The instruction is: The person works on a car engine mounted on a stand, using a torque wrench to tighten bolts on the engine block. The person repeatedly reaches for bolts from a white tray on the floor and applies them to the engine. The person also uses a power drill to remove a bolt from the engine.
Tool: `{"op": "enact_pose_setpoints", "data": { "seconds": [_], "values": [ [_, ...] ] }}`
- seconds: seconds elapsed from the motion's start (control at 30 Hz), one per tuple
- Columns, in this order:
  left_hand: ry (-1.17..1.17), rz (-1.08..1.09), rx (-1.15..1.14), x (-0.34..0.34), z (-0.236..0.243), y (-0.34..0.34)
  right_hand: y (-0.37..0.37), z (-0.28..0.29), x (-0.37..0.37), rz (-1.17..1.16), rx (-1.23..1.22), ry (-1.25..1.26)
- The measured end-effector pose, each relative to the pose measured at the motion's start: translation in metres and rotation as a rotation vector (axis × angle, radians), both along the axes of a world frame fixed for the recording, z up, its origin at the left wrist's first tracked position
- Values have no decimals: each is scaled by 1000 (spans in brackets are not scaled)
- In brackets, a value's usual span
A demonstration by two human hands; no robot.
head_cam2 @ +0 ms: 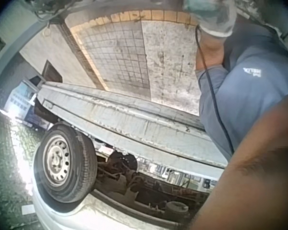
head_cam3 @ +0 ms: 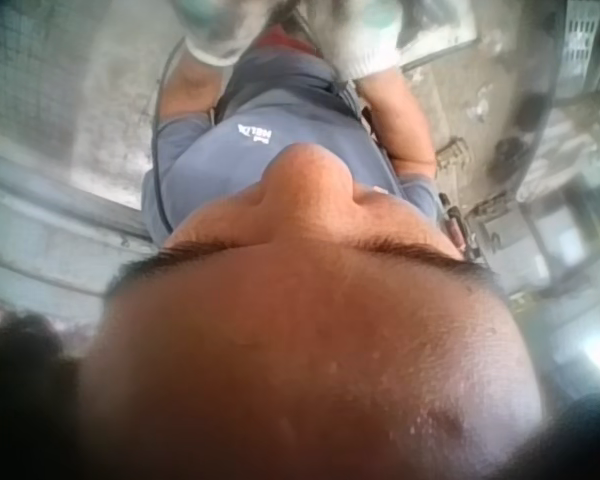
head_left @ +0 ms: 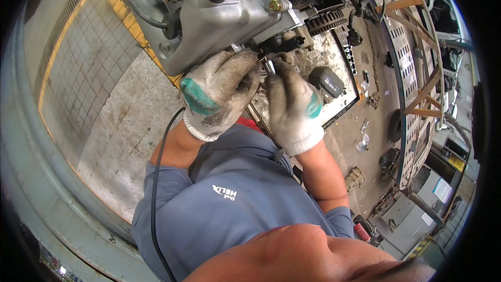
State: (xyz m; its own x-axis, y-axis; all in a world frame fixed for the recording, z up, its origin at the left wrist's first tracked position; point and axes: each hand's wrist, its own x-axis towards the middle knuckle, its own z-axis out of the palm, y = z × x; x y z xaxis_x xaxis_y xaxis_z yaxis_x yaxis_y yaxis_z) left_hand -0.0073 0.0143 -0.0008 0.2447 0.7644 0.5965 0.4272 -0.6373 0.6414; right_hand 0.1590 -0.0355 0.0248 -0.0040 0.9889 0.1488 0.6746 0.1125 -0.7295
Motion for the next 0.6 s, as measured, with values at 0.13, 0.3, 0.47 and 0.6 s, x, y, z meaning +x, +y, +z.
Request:
{"op": "enact_pose_setpoints", "data": {
  "seconds": [0.13, 0.3, 0.47, 0.6],
  "values": [
    [33, 3, 0, -2, 3, -1, -1, 8, 3, -102, -437, 636],
    [12, -3, -20, -1, 4, -2, -6, -13, 6, -53, -859, 1901],
    [49, 31, 21, 1, 0, -2, 0, 14, 5, -90, -518, 490],
    [17, 38, 8, 2, 0, -2, 1, 6, 0, 3, 45, -40]
  ]
}}
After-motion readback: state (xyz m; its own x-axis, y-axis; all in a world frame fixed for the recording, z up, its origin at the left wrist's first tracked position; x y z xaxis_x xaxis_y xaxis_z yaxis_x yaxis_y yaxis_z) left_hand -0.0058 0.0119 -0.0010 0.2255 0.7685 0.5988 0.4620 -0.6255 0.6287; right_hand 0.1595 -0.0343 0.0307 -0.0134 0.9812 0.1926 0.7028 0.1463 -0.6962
